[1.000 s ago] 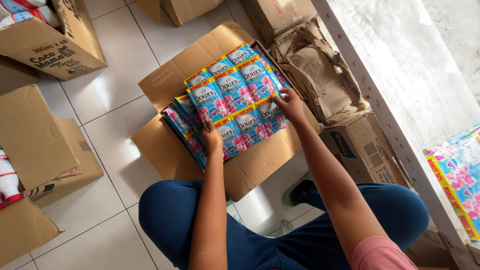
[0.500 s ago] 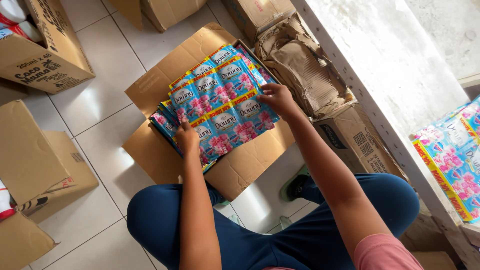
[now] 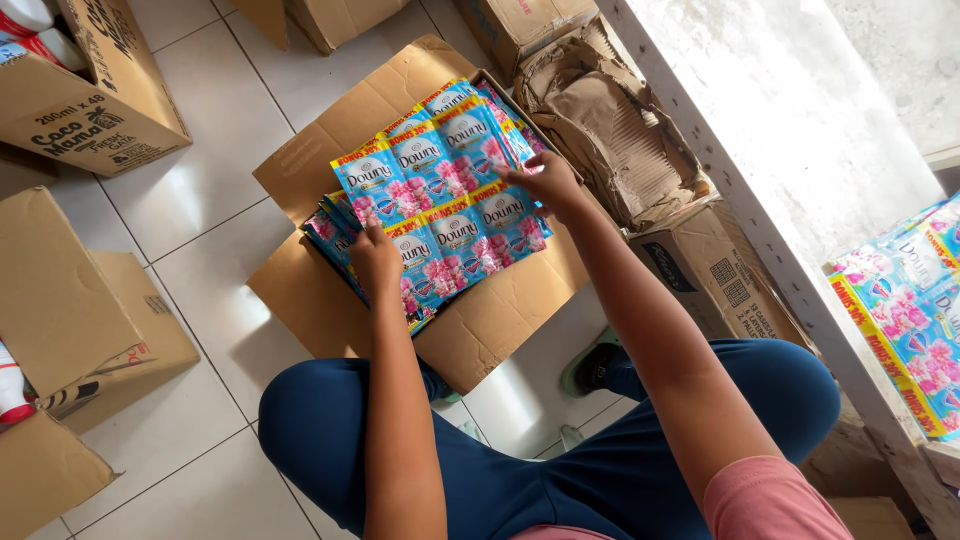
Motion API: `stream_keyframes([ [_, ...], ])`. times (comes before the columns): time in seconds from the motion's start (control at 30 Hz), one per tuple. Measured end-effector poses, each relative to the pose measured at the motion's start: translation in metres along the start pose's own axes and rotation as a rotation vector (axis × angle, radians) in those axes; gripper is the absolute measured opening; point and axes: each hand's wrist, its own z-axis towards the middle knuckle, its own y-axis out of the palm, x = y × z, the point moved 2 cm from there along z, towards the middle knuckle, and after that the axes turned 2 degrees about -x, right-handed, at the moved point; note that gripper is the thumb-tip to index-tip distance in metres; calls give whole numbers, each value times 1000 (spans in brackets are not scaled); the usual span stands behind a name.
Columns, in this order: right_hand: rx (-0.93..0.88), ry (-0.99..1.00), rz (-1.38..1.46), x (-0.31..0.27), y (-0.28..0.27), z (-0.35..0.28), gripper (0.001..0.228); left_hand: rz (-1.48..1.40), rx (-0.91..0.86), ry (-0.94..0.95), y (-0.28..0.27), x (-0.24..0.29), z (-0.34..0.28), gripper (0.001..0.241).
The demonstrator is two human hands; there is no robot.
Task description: Sorting sachet packets from boxes and placing them onto shelves in a grocery store.
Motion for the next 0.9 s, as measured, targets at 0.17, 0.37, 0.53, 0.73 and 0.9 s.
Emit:
stream_keyframes([
  [0.17, 151, -185, -188, 50, 16, 41, 70, 20, 34, 9, 9, -28, 8, 52],
  [0.37, 415, -363, -245, 2, 45, -48, 55, -142, 177, 5, 11, -43, 11, 41],
  [0.53, 561, -622, -245, -14, 67, -80, 47, -206, 322, -22, 9, -57, 20, 34],
  [0.73, 476, -621, -103, 13, 66, -51, 54, -294, 216, -247, -1, -52, 11, 36],
  [0.9, 563, -487, -207, 70, 56, -12, 54, -53, 215, 88, 13, -49, -2, 39],
])
